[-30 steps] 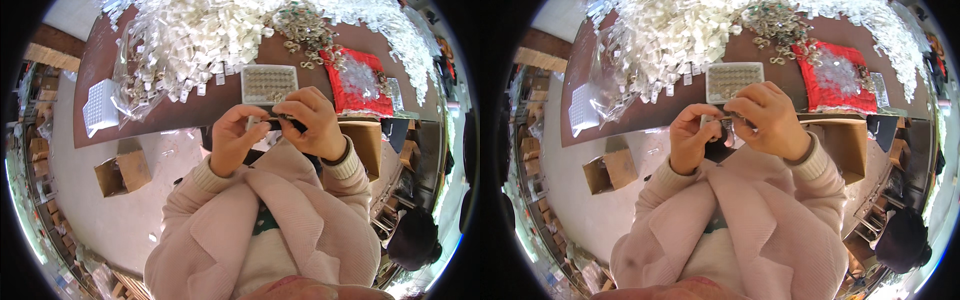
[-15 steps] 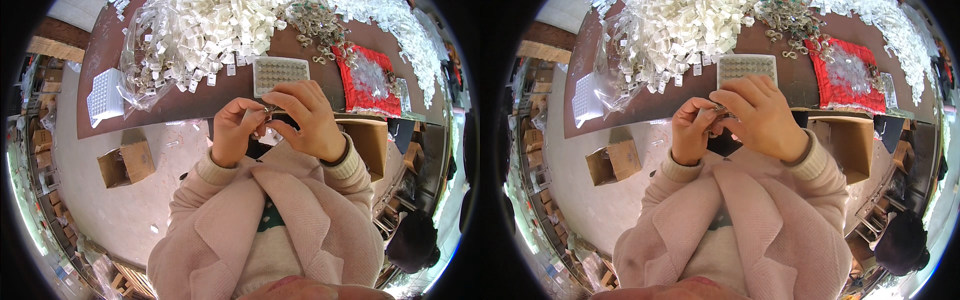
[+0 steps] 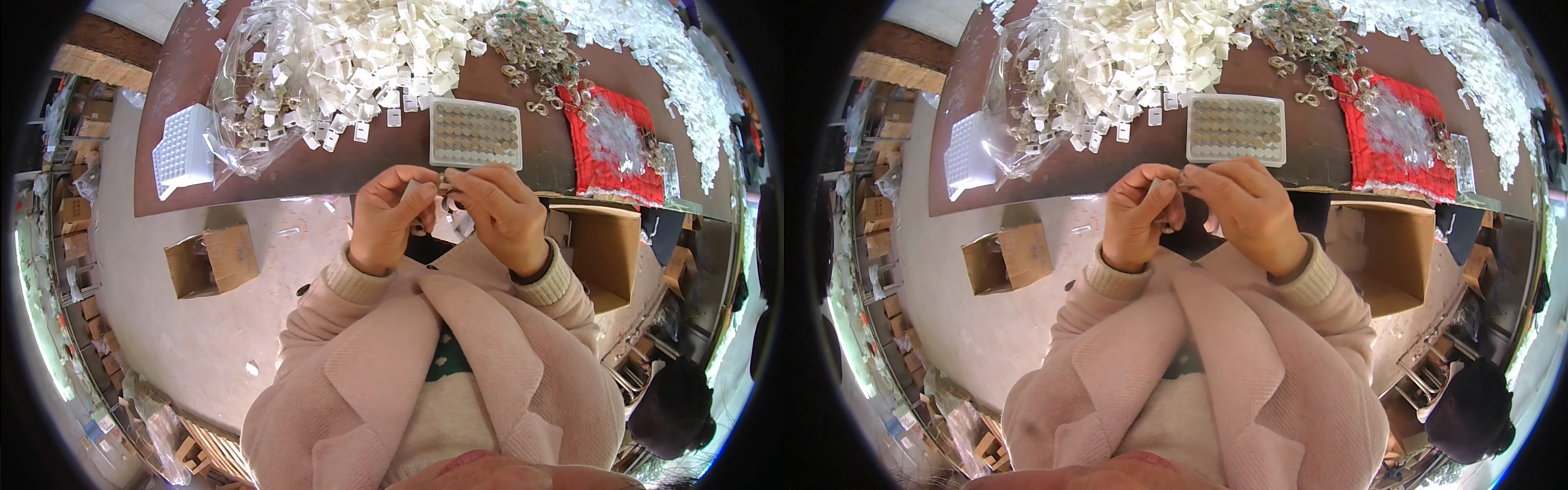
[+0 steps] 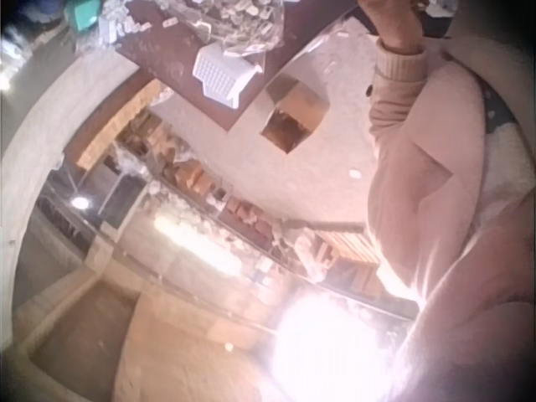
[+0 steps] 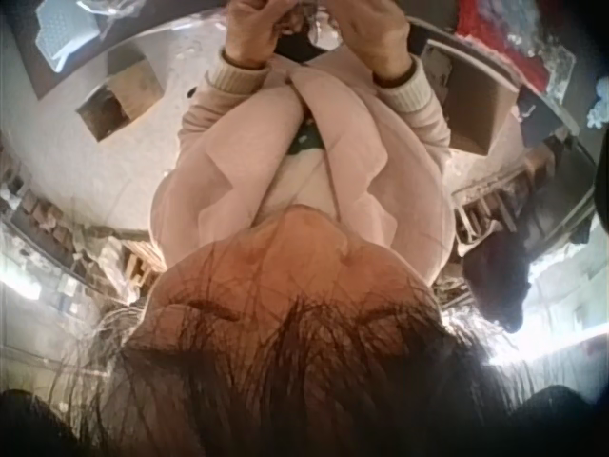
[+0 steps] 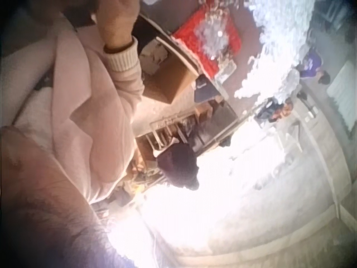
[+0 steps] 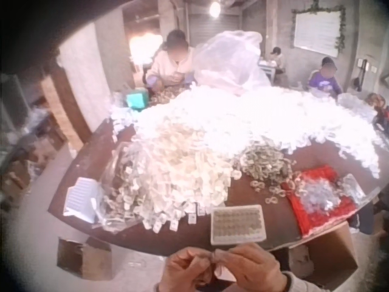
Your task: The person repeatedly picks small white plastic housings and metal components from a table, inserts the metal parts into the housings, and tests each assembly by activating a small light. Completed units are placed into a white tray. The person continues this cycle throughout the clip.
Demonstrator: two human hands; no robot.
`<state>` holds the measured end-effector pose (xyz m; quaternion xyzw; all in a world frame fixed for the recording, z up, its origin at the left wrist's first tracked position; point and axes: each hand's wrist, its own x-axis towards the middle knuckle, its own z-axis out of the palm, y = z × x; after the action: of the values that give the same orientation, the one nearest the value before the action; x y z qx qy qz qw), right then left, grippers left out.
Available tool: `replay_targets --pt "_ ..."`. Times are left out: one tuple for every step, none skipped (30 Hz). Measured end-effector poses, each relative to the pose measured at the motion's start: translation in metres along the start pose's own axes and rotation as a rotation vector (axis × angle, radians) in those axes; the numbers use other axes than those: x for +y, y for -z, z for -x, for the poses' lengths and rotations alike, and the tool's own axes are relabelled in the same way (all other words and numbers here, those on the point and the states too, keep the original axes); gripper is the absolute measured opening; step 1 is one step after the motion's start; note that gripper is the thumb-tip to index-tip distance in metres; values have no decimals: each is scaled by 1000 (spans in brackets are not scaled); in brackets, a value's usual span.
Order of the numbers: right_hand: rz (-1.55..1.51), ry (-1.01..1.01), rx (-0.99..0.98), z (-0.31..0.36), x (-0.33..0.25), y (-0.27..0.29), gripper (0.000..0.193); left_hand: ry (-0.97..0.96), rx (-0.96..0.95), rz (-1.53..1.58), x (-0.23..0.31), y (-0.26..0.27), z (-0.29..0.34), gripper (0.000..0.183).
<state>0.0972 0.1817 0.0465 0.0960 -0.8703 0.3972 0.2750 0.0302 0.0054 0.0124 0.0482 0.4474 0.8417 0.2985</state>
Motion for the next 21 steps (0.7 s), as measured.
replay_targets --pt "-12 -79 25 2 -1 0 33 -47 35 -89 2 2 -2 9" --pt "-26 -139 45 3 -1 0 30 -166 123 -388 7 7 -7 10" --pt "-40 -168 58 4 -1 0 28 -292 187 -678 13 15 -15 12" --pt "-55 -178 68 4 1 1 26 -396 269 -972 18 23 -23 14" --pt "-69 -188 76 4 2 2 24 -525 309 -1164 21 31 -31 15" --pt "-68 -190 80 4 3 2 21 -632 366 -1359 23 38 -37 16" --pt "-75 -178 67 4 4 2 21 -729 432 -1550 24 44 -44 18" --pt "-83 -181 54 4 4 2 21 -666 523 -1637 21 48 -48 21" --pt "-86 -174 43 4 4 2 21 -623 538 -1707 19 51 -52 22" --pt "-95 -190 38 4 4 2 21 -568 556 -1775 18 53 -56 22" --pt "-100 -197 34 4 3 2 21 -563 569 -1834 18 53 -58 23" --pt "-104 -206 28 4 3 3 21 -523 563 -1827 20 52 -58 23" --pt "-128 -226 25 3 2 4 22 -535 551 -1811 23 51 -57 23" --pt "-152 -246 22 2 1 5 22 -508 536 -1795 26 48 -56 23" --pt "-175 -267 20 1 0 6 22 -607 463 -1743 30 45 -52 22" --pt "-228 -272 27 0 -1 7 23 -663 387 -1686 34 41 -47 21" --pt "-280 -278 32 -2 -1 7 23 -671 323 -1634 38 36 -40 21" --pt "-335 -271 48 -4 -2 7 24 -712 213 -1558 39 30 -32 23" --pt "-315 -211 40 -6 -2 7 24 -709 123 -1495 39 24 -26 24" --pt "-299 -133 41 -9 -1 5 25 -658 35 -1429 40 19 -19 25" --pt "-271 -77 23 -11 0 4 25 -605 -48 -1359 41 15 -13 26"
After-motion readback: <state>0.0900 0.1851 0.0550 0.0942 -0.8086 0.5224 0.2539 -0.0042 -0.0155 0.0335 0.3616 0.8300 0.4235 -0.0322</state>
